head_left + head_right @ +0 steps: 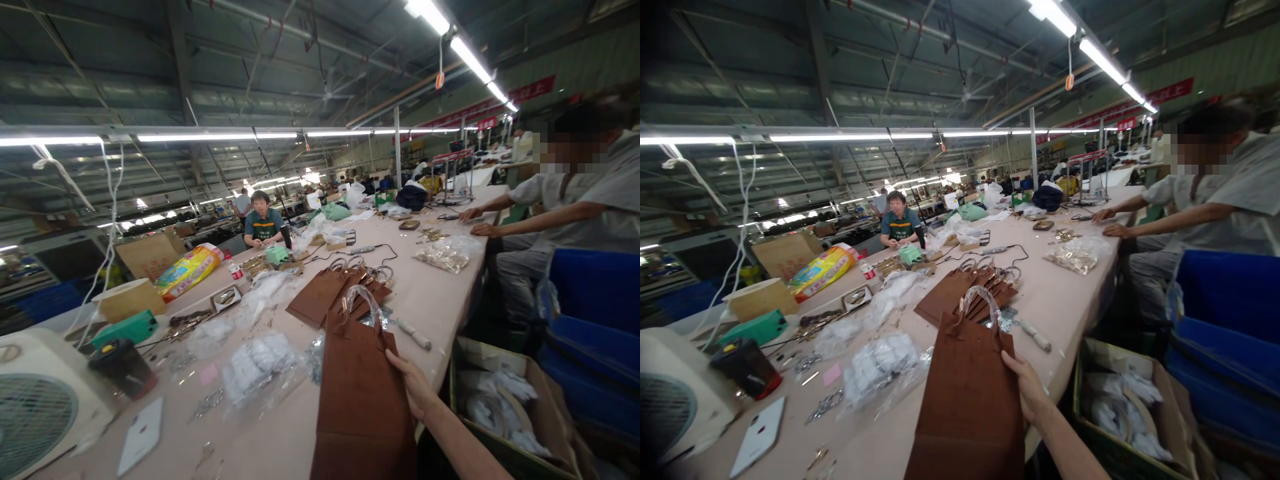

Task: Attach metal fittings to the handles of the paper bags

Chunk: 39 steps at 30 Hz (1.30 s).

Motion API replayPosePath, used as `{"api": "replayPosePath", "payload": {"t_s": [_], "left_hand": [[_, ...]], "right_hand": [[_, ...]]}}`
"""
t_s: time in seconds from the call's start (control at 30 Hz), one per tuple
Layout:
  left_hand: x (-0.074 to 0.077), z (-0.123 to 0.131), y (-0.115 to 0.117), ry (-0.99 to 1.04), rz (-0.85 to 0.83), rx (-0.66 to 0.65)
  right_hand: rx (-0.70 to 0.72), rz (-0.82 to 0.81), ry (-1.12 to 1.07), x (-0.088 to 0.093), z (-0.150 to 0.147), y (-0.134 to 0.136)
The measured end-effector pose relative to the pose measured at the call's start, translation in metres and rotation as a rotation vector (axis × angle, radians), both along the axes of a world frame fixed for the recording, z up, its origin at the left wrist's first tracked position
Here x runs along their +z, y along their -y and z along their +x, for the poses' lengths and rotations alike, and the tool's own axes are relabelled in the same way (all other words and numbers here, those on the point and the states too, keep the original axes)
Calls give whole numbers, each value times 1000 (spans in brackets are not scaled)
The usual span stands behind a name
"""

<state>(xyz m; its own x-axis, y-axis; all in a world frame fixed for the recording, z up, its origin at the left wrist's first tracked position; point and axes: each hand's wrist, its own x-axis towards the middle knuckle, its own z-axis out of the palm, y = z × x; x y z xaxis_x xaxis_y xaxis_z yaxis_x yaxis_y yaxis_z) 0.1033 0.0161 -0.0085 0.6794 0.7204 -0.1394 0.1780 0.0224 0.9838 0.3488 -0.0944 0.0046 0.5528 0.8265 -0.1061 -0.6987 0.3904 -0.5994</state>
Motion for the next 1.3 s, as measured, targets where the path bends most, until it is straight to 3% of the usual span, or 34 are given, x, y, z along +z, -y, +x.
{"api": "replayPosePath", "payload": {"t_s": [0.17,0.3,0.5,0.6,0.77,0.9,1.0,1.1,1.2,1.3], "left_hand": [[0,-4,0,27,-13,-18],[3,-12,-2,126,-42,-8],[1,-26,-22,425,-382,174],[5,-27,-20,556,-435,160],[22,-36,-13,655,-319,233],[19,-62,-29,482,-101,254],[11,-83,-43,212,112,373],[5,-97,-51,36,296,497],[4,-103,-52,-14,344,568],[5,-102,-50,17,331,577]], "right_hand": [[-47,-50,-30,-7,5,1],[9,-55,24,-6,2,4],[118,-139,170,-11,-2,6],[175,-173,249,-12,-9,5],[280,-204,398,-10,-39,-3],[306,-185,661,-5,-70,-16],[239,-213,843,-4,-89,-24],[86,-305,905,-13,-90,-31],[-113,-395,958,-25,-70,-35],[-324,-469,1207,-34,-37,-42]]}}
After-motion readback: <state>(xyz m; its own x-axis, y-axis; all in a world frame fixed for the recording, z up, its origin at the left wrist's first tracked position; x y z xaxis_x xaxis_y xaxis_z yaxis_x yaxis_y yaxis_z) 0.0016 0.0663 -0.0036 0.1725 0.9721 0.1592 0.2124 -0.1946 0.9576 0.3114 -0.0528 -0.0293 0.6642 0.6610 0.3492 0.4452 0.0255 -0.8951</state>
